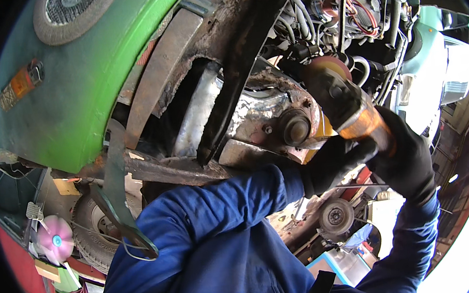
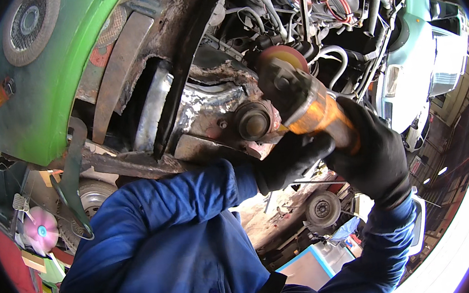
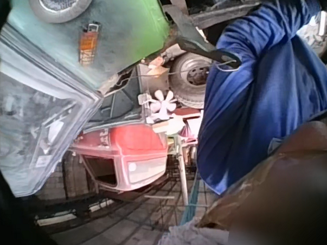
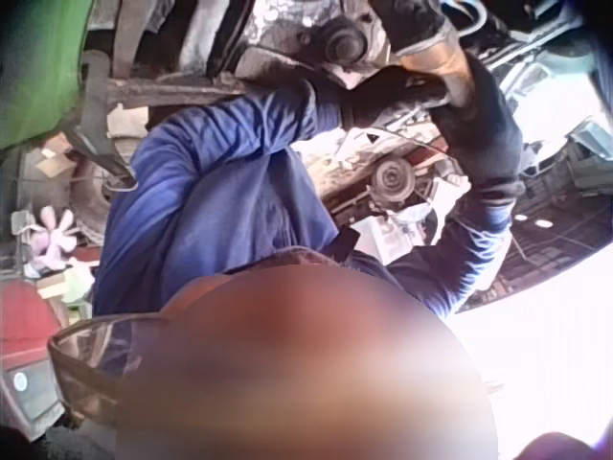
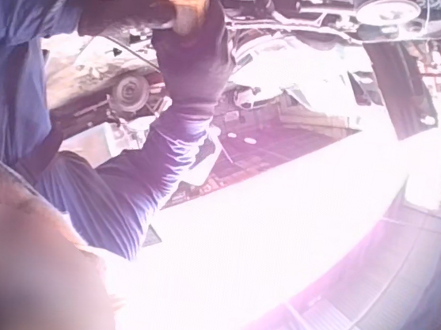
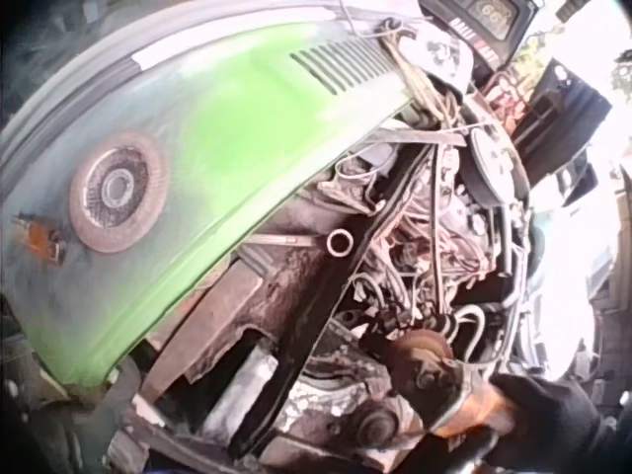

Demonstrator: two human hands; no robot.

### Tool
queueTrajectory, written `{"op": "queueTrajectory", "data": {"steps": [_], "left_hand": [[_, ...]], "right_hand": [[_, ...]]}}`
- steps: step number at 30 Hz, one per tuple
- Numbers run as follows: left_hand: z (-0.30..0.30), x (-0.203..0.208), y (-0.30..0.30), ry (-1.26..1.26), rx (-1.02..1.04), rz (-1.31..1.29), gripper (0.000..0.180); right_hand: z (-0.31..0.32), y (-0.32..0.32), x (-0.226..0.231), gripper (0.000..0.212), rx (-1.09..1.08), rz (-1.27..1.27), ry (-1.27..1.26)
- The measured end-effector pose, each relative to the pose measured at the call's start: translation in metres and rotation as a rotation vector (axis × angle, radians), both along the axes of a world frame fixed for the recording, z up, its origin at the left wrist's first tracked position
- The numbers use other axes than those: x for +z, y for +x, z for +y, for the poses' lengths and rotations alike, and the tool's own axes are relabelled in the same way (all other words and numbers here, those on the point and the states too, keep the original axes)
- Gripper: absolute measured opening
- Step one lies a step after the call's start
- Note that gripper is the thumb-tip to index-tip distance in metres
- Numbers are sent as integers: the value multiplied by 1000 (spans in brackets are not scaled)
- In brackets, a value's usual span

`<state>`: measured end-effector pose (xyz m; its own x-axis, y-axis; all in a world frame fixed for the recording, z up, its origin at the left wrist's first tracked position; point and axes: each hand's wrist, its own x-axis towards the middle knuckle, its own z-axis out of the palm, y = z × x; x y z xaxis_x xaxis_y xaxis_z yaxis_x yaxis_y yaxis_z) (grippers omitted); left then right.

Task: The person uses an angle grinder to grind a section of the front frame of a green car. They switch grinding discs during the process and continue grinding the same area.

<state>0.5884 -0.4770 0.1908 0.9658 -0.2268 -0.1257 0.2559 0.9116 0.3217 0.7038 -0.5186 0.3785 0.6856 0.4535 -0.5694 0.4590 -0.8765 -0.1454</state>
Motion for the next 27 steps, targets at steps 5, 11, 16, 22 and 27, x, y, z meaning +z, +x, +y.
{"op": "queueTrajectory", "data": {"steps": [5,11,16,22,27], "left_hand": [[0,5,-7,-6,-40,30,73],[5,5,-9,28,-89,34,68],[2,6,-8,52,-53,123,67],[6,6,6,41,-35,190,63],[26,6,15,-26,-116,167,66]], "right_hand": [[-18,-24,-4,82,-80,-109,-36],[-21,-24,-12,83,-139,-77,-2],[-11,-4,-19,86,-101,6,-23],[6,29,-30,90,-97,157,17],[25,52,-33,86,-63,231,1]]}}
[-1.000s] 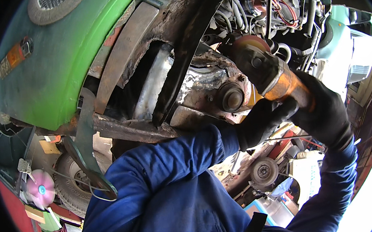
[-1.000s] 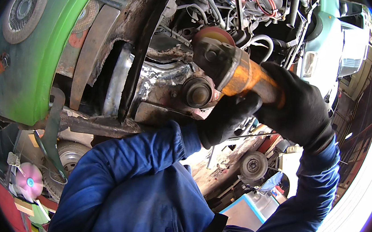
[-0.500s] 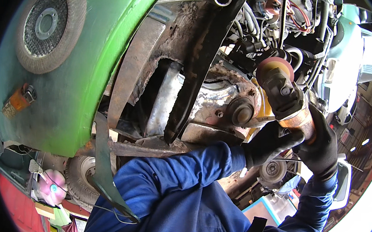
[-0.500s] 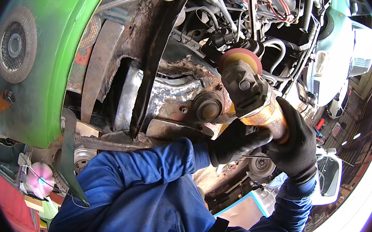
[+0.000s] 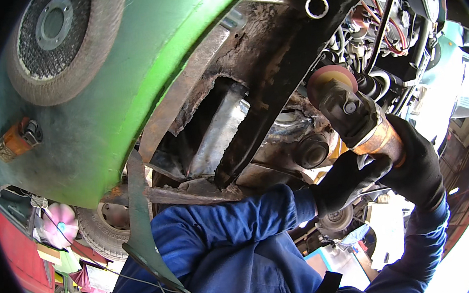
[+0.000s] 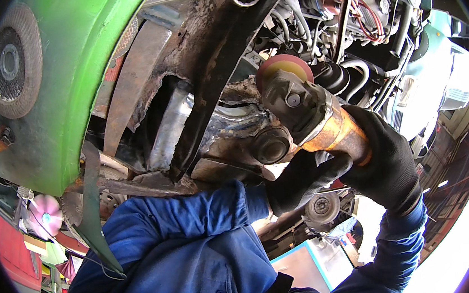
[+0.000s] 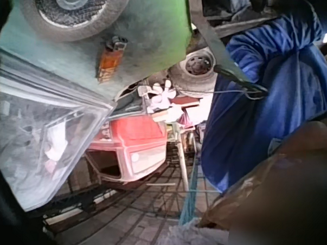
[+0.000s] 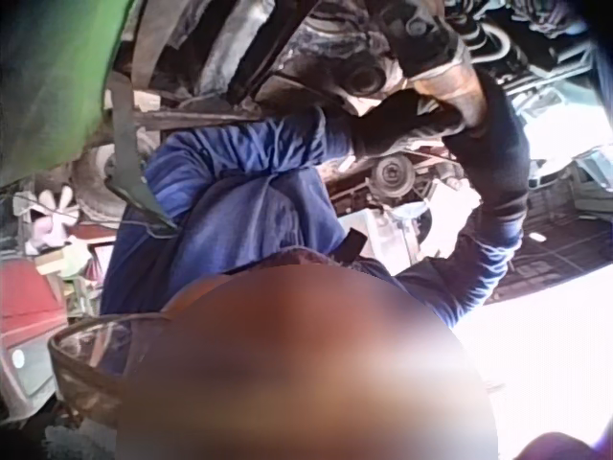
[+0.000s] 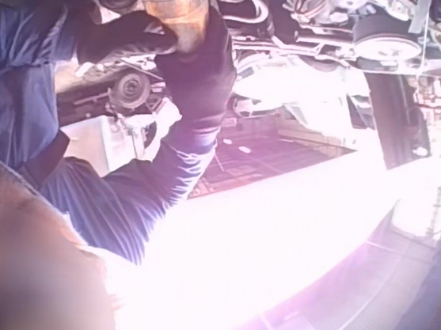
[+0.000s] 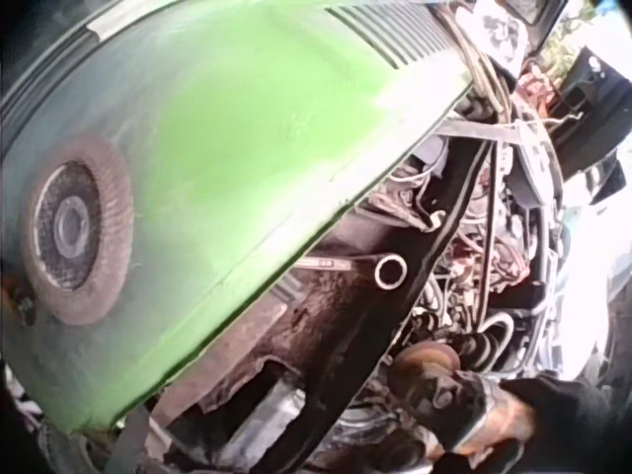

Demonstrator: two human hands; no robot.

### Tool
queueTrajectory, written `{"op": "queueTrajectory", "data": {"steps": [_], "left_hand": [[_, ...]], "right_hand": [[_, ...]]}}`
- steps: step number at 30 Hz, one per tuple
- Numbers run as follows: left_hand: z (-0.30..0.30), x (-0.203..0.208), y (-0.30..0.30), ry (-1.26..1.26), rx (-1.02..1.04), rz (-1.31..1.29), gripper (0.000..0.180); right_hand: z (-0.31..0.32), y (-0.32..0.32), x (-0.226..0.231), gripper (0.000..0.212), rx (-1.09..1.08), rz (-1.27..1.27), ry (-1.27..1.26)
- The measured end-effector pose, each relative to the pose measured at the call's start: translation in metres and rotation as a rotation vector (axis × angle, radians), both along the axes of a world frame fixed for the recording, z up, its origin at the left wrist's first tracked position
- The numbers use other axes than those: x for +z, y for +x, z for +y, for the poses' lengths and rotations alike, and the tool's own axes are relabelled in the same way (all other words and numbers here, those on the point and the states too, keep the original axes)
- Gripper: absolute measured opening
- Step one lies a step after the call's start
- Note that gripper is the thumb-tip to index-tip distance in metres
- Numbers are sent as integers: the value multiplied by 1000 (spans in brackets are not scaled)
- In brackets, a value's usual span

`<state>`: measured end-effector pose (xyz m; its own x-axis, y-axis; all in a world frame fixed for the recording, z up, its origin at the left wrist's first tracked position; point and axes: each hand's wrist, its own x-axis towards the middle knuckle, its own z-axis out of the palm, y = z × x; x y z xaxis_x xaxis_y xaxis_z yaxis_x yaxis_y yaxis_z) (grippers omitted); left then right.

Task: The person uses an angle grinder to grind a section of the front frame of a green car. They switch grinding discs during the process and continue grinding the same area.

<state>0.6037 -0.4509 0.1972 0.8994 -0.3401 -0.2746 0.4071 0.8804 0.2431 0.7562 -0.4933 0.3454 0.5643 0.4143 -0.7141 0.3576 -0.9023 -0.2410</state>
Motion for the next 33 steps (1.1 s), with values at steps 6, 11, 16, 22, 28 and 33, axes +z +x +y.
{"op": "queueTrajectory", "data": {"steps": [6,11,16,22,28,33], "left_hand": [[17,4,6,-13,10,13,73],[19,4,7,48,-3,-33,75],[13,9,1,-89,-15,-122,73],[-2,18,-13,-88,-11,-400,77],[4,24,-37,-195,-358,-463,75],[36,40,-61,48,-357,-552,83]], "right_hand": [[16,10,-1,86,97,-7,8],[19,3,6,86,84,-41,-27],[11,-24,28,82,55,-169,-12],[-20,-83,66,79,-112,-368,-62],[-56,-165,82,77,-294,-679,-211],[-56,-224,65,68,-771,-625,184]]}}
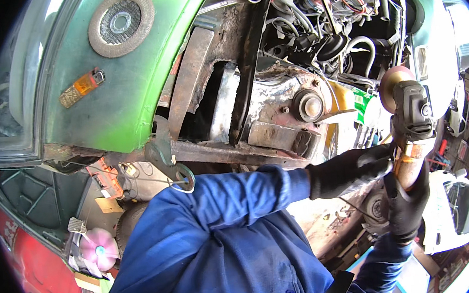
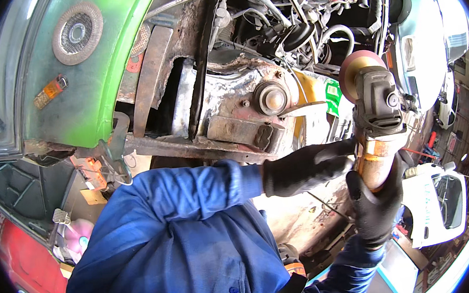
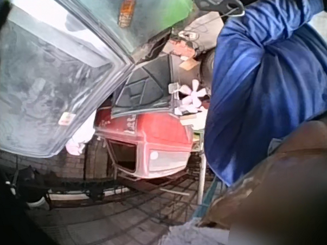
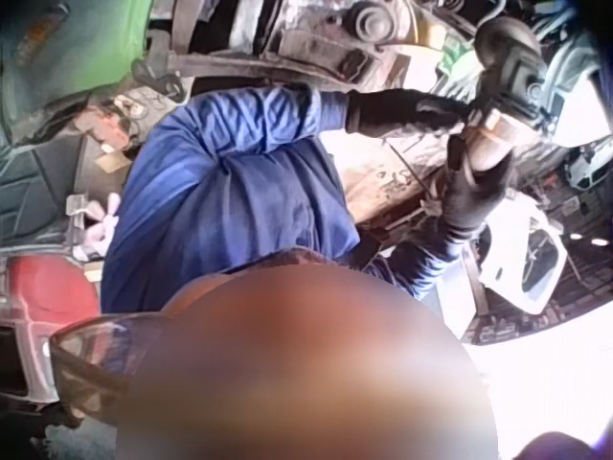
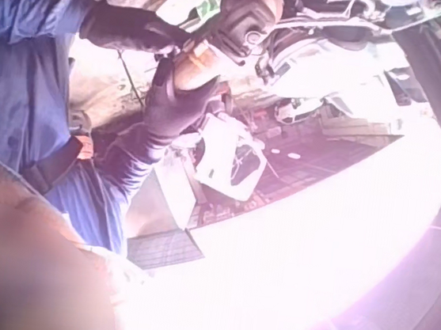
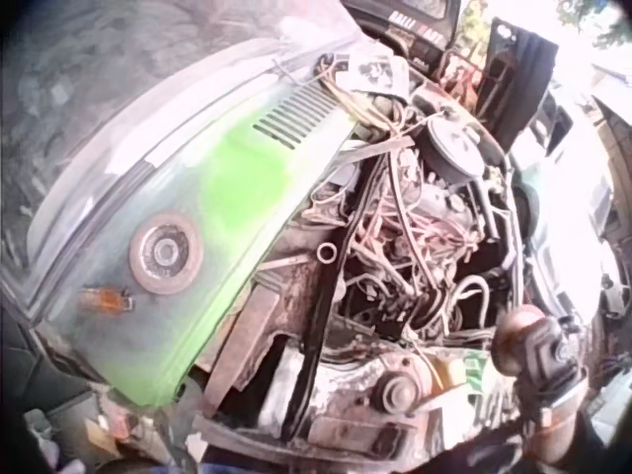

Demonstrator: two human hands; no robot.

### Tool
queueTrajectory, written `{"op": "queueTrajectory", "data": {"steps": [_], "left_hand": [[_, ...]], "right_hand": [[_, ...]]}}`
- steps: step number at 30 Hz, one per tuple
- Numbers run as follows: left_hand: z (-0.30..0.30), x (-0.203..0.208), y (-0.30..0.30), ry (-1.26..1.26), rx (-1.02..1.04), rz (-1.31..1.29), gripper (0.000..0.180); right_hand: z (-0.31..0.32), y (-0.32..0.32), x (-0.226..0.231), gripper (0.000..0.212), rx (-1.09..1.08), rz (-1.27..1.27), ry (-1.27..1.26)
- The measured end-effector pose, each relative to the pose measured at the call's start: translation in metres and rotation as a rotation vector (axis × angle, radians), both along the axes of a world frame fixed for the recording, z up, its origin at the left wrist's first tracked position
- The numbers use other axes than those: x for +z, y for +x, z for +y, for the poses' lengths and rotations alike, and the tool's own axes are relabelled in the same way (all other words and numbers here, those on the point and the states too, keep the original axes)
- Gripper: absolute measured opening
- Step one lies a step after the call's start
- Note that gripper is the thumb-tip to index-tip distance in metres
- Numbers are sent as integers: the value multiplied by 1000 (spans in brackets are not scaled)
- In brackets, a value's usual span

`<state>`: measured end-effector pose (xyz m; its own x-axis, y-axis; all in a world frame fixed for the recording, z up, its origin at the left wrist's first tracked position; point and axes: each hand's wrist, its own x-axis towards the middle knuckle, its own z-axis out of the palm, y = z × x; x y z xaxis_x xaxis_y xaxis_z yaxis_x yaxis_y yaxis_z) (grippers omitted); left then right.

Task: The person uses an angle grinder to grind a section of the front frame of a green car. They switch grinding discs during the process and continue grinding the same area.

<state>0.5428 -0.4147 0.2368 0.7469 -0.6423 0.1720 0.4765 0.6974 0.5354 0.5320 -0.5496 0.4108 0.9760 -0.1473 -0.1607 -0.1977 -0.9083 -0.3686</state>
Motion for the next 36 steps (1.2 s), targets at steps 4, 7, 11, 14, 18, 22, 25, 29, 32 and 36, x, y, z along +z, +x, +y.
{"op": "queueTrajectory", "data": {"steps": [4,7,11,14,18,22,25,29,32,36], "left_hand": [[69,-3,-30,285,59,-266,74],[126,-6,-49,573,348,-541,72],[177,-23,-53,862,466,-775,61],[183,-38,-50,960,501,-878,56],[180,-46,-53,1057,493,-970,54],[181,-42,-57,1148,479,-970,56],[180,-40,-56,1183,480,-952,57],[175,-41,-58,1196,525,-894,57],[172,-40,-59,1231,515,-855,57],[169,-41,-62,1293,541,-863,57]], "right_hand": [[12,-32,-28,64,-237,-22,300],[14,-40,-53,58,-375,-19,535],[10,-35,-74,55,-421,-55,696],[6,-25,-82,54,-430,-58,743],[5,-17,-89,55,-449,-71,793],[-3,-12,-99,64,-415,-90,979],[-14,-5,-106,73,-404,-18,1011],[-20,1,-116,68,-322,-8,955],[-19,5,-119,67,-351,9,903],[-26,10,-117,61,-423,13,922]]}}
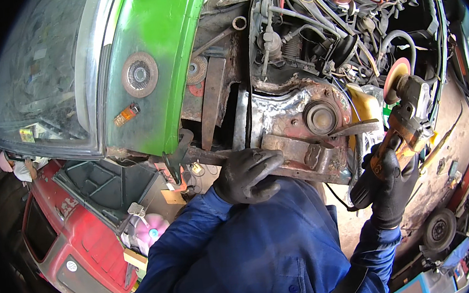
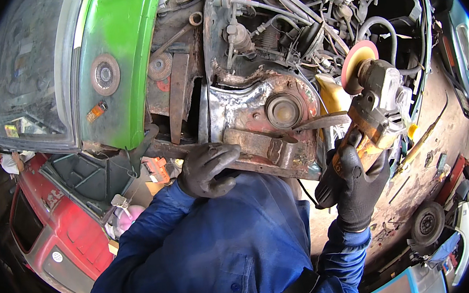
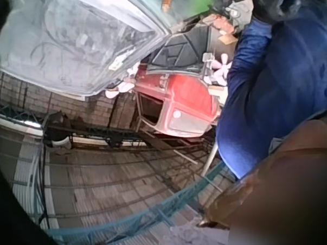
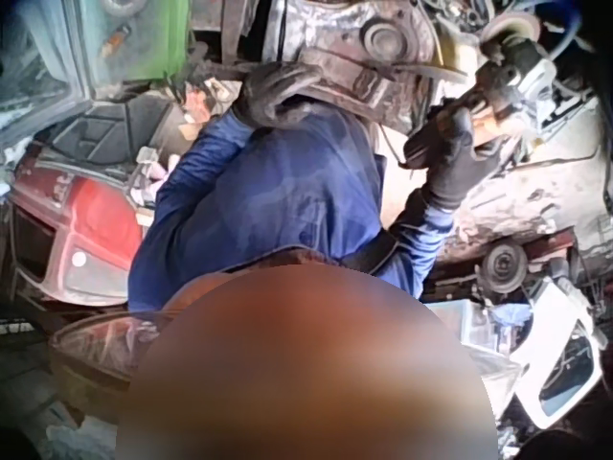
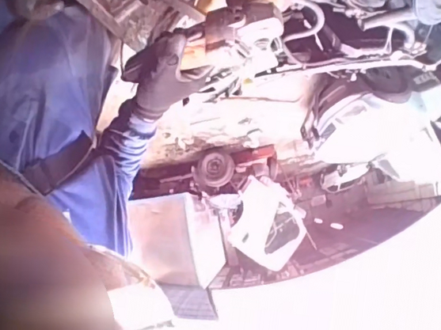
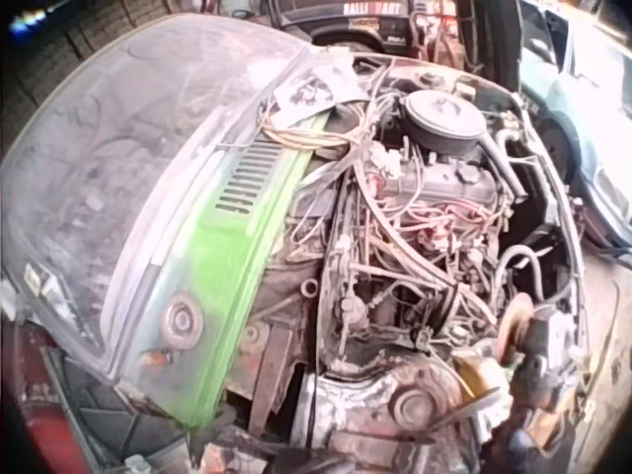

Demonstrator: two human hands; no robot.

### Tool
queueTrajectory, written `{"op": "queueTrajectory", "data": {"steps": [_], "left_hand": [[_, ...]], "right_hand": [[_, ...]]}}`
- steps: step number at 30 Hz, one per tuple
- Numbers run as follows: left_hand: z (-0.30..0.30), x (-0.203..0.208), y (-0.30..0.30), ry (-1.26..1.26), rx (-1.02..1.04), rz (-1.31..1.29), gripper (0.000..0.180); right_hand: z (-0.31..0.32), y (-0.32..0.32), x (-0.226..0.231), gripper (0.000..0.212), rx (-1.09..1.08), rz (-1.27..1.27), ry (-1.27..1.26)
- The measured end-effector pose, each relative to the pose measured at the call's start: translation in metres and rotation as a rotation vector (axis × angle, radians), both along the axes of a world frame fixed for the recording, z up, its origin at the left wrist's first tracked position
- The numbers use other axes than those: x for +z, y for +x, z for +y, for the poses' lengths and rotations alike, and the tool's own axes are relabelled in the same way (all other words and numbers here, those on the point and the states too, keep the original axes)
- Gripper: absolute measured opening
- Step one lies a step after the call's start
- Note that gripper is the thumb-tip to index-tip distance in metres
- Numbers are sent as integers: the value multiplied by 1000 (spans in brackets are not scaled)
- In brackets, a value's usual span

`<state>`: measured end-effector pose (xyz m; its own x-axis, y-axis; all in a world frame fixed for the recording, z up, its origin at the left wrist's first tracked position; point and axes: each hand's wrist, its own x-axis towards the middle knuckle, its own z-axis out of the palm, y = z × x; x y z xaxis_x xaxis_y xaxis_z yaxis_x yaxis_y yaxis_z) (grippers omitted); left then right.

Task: The person uses an angle grinder to grind a section of the front frame of a green car. They switch grinding discs during the process and continue grinding the same area.

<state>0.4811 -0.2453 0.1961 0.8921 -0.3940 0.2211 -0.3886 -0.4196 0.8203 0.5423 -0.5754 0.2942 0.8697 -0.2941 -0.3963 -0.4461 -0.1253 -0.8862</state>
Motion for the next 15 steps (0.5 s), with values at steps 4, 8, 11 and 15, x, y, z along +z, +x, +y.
{"op": "queueTrajectory", "data": {"steps": [4,8,11,15], "left_hand": [[-5,-1,-4,18,60,18,58],[-8,-1,-7,83,124,-4,59],[-13,-1,-7,20,157,3,58],[-21,6,-4,-16,217,68,53]], "right_hand": [[-14,0,2,59,28,26,120],[-22,-8,2,58,26,-14,165],[-21,-15,3,51,43,-119,137],[-20,-20,5,53,39,-182,164]]}}
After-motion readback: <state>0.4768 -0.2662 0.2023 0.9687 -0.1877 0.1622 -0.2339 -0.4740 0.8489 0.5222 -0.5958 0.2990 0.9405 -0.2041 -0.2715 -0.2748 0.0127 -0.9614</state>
